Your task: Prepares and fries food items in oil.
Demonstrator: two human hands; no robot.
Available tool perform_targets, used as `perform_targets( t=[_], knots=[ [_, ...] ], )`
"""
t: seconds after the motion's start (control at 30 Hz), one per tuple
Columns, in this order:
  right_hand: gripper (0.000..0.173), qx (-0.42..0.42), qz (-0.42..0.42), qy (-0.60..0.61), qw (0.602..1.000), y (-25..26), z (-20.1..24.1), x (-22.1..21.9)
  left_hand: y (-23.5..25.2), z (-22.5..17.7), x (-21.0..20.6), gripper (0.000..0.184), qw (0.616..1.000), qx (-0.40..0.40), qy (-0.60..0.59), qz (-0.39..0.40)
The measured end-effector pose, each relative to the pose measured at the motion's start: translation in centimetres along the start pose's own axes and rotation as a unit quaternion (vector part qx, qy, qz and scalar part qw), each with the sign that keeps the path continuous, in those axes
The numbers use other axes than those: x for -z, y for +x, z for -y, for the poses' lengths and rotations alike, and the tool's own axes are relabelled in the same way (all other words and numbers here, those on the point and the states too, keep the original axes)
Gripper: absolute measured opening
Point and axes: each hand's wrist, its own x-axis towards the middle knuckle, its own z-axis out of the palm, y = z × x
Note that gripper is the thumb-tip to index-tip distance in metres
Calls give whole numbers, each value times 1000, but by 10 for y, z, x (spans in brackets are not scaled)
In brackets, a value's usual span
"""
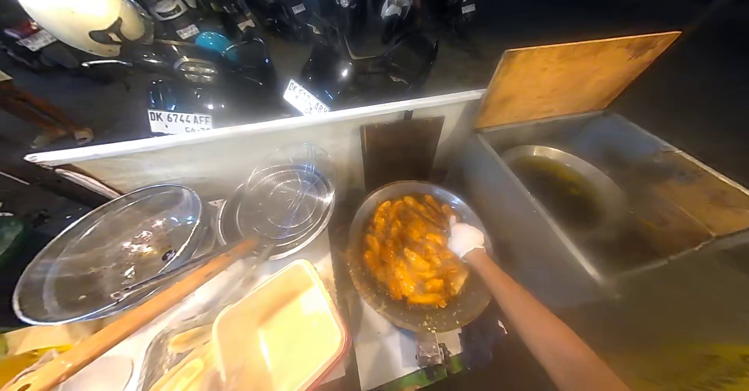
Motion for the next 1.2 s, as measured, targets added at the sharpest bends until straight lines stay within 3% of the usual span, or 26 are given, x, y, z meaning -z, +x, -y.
perform_targets(
  t=[0.13,0.2,0.33,0.4,0.47,0.57,0.73,0.83,1.0,1.1,1.2],
  knots=[
    [91,-5,1,-14,1000,-10,7,-4,-9,-16,2,36,1000,-5,-8,0],
    [93,-1,-6,-13,1000,-5,10,-17,-6,-4,1,39,1000,-15,-3,0],
    [83,5,-30,-7,1000,9,7,-39,-13,-17,2,43,999,-11,-31,14],
    [79,1,-29,-3,1000,7,2,-39,-4,-3,0,38,1000,-18,-20,-2],
    [75,-1,-12,18,1000,5,-13,-34,1,6,1,43,1000,-9,25,10],
    [73,0,58,73,996,20,-40,-25,0,-12,4,49,997,39,42,58],
    [65,-4,117,221,968,44,-70,-27,13,32,-2,49,1000,6,-8,15],
    [66,1,62,137,989,41,-55,-22,6,6,3,51,998,15,4,67],
    [70,1,48,50,998,34,-30,-14,2,-1,3,50,999,26,1,46],
    [64,-1,95,155,983,48,-44,-29,3,2,-1,44,999,31,2,24],
    [46,-12,164,375,912,59,-62,-52,5,2,2,48,997,29,33,58]
  ],
)
